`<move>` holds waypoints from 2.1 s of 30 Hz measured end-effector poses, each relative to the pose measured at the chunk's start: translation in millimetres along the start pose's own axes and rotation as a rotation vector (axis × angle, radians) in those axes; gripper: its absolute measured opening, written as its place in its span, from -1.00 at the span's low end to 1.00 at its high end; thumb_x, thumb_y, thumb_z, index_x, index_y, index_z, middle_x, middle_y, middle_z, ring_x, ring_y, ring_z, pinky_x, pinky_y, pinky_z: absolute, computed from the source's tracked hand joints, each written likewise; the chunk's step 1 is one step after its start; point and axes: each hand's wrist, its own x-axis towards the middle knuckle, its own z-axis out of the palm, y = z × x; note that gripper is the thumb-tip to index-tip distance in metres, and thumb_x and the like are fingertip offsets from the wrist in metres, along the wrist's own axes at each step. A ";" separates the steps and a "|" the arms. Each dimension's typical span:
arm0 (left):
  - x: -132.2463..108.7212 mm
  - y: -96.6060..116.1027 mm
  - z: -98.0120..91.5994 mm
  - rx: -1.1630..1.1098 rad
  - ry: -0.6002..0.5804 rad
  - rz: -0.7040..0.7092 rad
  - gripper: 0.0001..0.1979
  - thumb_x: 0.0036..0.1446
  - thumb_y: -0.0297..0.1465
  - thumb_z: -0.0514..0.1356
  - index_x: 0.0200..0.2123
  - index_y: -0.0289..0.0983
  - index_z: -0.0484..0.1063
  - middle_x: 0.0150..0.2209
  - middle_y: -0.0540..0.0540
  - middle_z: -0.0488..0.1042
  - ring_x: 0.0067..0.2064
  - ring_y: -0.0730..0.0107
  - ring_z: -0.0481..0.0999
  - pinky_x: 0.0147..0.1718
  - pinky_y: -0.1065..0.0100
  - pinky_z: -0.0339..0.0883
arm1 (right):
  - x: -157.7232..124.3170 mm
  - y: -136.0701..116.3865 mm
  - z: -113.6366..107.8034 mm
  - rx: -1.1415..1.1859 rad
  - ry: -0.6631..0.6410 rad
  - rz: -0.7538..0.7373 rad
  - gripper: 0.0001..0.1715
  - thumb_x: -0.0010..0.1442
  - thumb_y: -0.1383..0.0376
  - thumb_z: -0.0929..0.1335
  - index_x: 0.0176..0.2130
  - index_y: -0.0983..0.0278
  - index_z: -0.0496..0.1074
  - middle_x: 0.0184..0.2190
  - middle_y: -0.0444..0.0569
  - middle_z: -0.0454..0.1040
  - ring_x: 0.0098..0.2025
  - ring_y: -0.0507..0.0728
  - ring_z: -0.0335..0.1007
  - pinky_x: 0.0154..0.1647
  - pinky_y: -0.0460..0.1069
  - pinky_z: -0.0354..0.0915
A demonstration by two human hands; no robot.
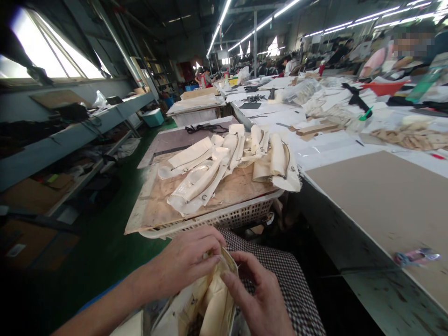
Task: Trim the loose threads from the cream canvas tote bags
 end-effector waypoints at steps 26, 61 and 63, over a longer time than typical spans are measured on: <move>4.9 -5.9 10.2 -0.207 0.117 0.006 -0.86 0.12 -0.59 0.19 -0.45 -0.29 0.39 -0.30 -0.02 0.50 -0.23 0.40 0.45 -0.22 0.41 0.29 | 4.0 2.8 4.4 -0.160 0.095 -0.052 -0.74 0.22 0.16 0.35 -0.14 0.22 0.50 -0.37 -0.11 0.55 -0.28 0.12 0.51 -0.13 -0.03 0.41; -68.4 16.3 1.1 -0.378 -0.006 -0.634 -0.20 -0.14 -0.51 0.28 0.20 -0.18 0.10 0.05 -0.21 0.46 -0.10 0.11 0.53 -0.09 0.15 0.39 | 35.9 -7.1 -2.7 -0.589 -0.072 -0.131 -0.76 0.27 0.16 0.28 -0.34 0.18 0.47 -0.42 -0.13 0.51 -0.38 0.10 0.45 -0.38 -0.05 0.31; -72.6 11.6 -2.9 -0.456 0.000 -0.640 -0.33 -0.13 -0.50 0.30 0.10 -0.19 0.22 -0.01 -0.15 0.49 -0.10 0.16 0.52 -0.09 0.21 0.38 | 36.0 -5.9 -4.3 -0.576 -0.075 -0.149 -0.74 0.28 0.15 0.28 -0.34 0.19 0.48 -0.41 -0.12 0.52 -0.37 0.10 0.46 -0.39 -0.06 0.32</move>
